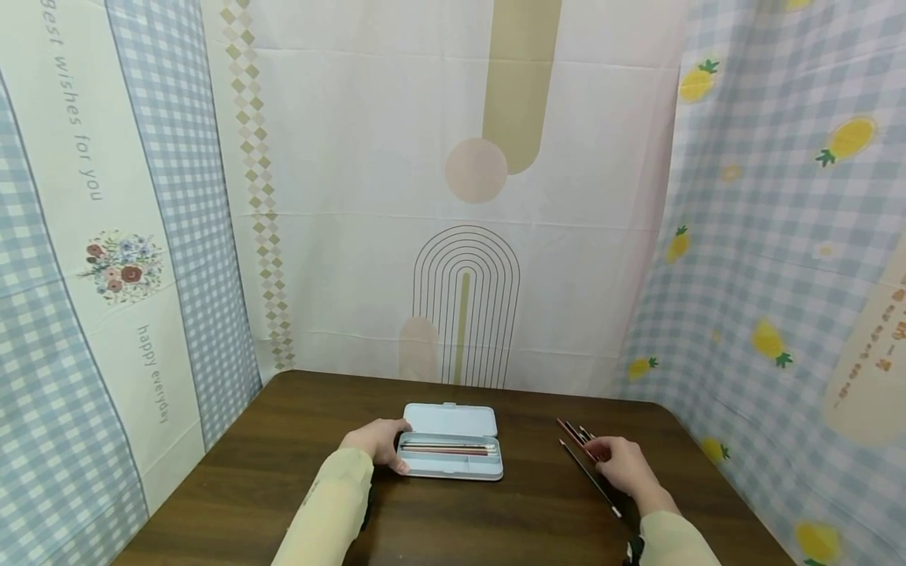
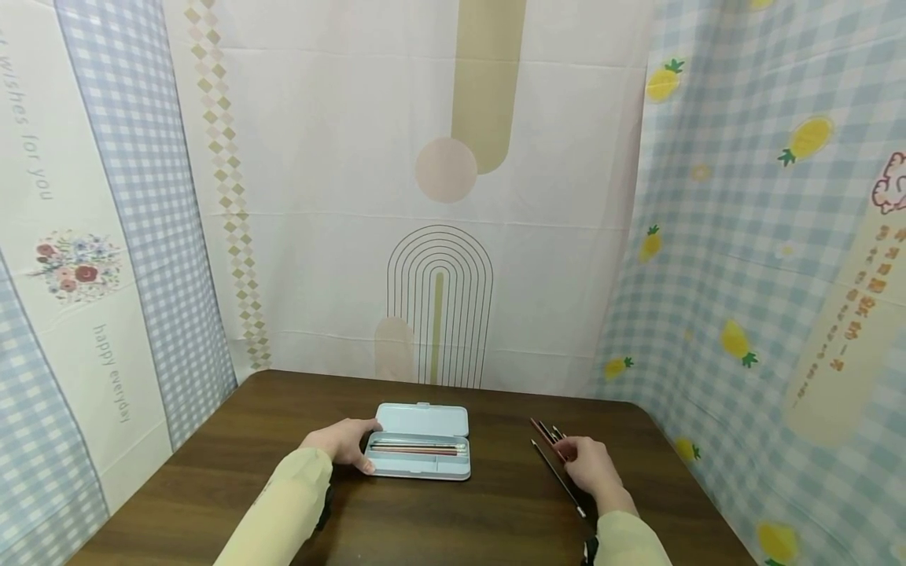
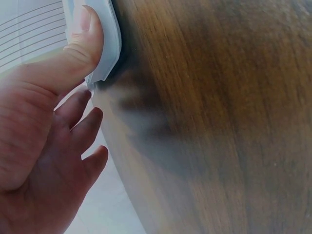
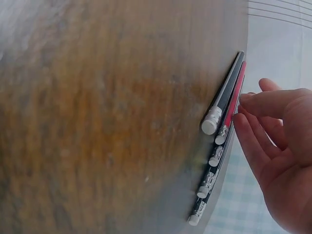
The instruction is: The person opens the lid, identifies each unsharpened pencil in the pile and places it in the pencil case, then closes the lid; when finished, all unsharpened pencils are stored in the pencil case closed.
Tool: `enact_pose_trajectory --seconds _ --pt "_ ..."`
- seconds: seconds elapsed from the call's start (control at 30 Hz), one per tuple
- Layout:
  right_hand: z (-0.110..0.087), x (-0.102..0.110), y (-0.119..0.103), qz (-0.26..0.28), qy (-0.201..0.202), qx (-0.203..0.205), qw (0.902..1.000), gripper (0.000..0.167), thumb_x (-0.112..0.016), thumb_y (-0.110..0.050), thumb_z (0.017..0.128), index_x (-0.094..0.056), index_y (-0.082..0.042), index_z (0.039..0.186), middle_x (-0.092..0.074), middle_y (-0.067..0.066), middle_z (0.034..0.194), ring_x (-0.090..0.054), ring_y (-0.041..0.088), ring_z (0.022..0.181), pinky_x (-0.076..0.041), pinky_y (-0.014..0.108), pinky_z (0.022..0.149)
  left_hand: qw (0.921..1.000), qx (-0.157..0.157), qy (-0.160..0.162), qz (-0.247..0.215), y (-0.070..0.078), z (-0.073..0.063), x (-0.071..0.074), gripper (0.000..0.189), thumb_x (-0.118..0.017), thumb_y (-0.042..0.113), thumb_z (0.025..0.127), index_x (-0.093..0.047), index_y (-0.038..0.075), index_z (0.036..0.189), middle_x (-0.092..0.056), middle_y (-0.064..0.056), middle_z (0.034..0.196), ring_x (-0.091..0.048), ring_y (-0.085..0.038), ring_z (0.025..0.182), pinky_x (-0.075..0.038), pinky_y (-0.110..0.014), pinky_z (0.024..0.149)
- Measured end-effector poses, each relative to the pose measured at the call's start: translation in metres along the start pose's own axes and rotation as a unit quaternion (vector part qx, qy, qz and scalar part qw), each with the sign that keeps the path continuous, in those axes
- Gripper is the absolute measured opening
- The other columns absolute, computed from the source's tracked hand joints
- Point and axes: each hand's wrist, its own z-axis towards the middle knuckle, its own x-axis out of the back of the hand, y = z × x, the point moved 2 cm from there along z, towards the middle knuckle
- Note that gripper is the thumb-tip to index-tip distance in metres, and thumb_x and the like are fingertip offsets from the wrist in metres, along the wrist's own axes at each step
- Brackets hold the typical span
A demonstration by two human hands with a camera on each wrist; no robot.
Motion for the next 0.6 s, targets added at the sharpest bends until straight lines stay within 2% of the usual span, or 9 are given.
enact_pose_trajectory --seconds 0.13,0.27,0.4,0.47,0.5,0.53,0.6 --pt "0.0 -0.001 -0.001 0.002 -0.002 0.0 1.0 0.033 -0.073 0.012 0.085 -0.079 -0.004 0.113 -0.075 0.008 0.104 -0.07 0.028 0.097 -0.057 0.051 0.084 0.9999 -0.004 0.002 0.009 -0.001 0.0 -0.001 0.077 -0.1 0.021 0.074 -0.065 0.01 0.142 -0.069 -0.012 0.135 -0.063 -0.031 0.122 -0.049 -0.054 0.107" --pt "0.0 -0.003 -0.002 0.003 -0.005 -0.005 1.0 0.034 -0.072 0.012 0.085 -0.079 -0.003 0.114 -0.076 0.008 0.105 -0.07 0.029 0.099 -0.057 0.051 0.086 1.0 0.002 -0.002 0.003 -0.005 0.006 -0.004 0.08 -0.102 0.023 0.072 -0.065 0.011 0.142 -0.068 -0.012 0.136 -0.062 -0.031 0.123 -0.049 -0.055 0.107" --pt "0.0 -0.004 -0.003 0.003 -0.002 -0.005 1.0 0.035 -0.072 0.013 0.083 -0.079 -0.002 0.113 -0.076 0.008 0.104 -0.07 0.029 0.098 -0.057 0.052 0.085 0.9997 -0.013 0.0 0.02 -0.026 0.031 -0.02 0.085 -0.103 0.033 0.07 -0.065 0.013 0.143 -0.068 -0.012 0.136 -0.062 -0.031 0.123 -0.049 -0.055 0.105" --pt "0.0 -0.004 -0.003 0.004 0.004 0.0 1.0 0.036 -0.072 0.014 0.082 -0.079 -0.003 0.112 -0.076 0.007 0.102 -0.07 0.028 0.096 -0.057 0.051 0.084 0.9989 -0.032 0.005 0.033 -0.045 0.046 -0.031 0.087 -0.101 0.041 0.071 -0.063 0.014 0.145 -0.068 -0.012 0.136 -0.062 -0.029 0.122 -0.05 -0.052 0.104" --pt "0.0 -0.004 -0.004 0.003 0.006 0.004 1.0 0.036 -0.072 0.014 0.081 -0.079 -0.002 0.112 -0.076 0.007 0.102 -0.07 0.027 0.095 -0.058 0.051 0.084 0.9987 -0.033 0.007 0.037 -0.047 0.049 -0.033 0.088 -0.101 0.042 0.07 -0.063 0.014 0.145 -0.068 -0.012 0.136 -0.063 -0.029 0.121 -0.05 -0.052 0.104" --pt "0.001 -0.004 -0.004 0.005 0.009 0.005 0.9999 0.037 -0.072 0.014 0.08 -0.079 -0.003 0.112 -0.076 0.007 0.101 -0.07 0.027 0.095 -0.058 0.05 0.084 0.9987 -0.033 0.007 0.038 -0.047 0.049 -0.034 0.088 -0.101 0.042 0.07 -0.063 0.014 0.144 -0.068 -0.012 0.135 -0.063 -0.029 0.12 -0.051 -0.052 0.103" --pt "0.001 -0.005 -0.004 0.006 0.008 0.006 0.9999 0.037 -0.072 0.014 0.08 -0.079 -0.002 0.112 -0.076 0.007 0.102 -0.07 0.028 0.096 -0.057 0.051 0.084 0.9995 -0.02 0.004 0.024 -0.037 0.038 -0.026 0.086 -0.102 0.037 0.071 -0.064 0.013 0.144 -0.068 -0.012 0.136 -0.062 -0.029 0.122 -0.05 -0.053 0.105"
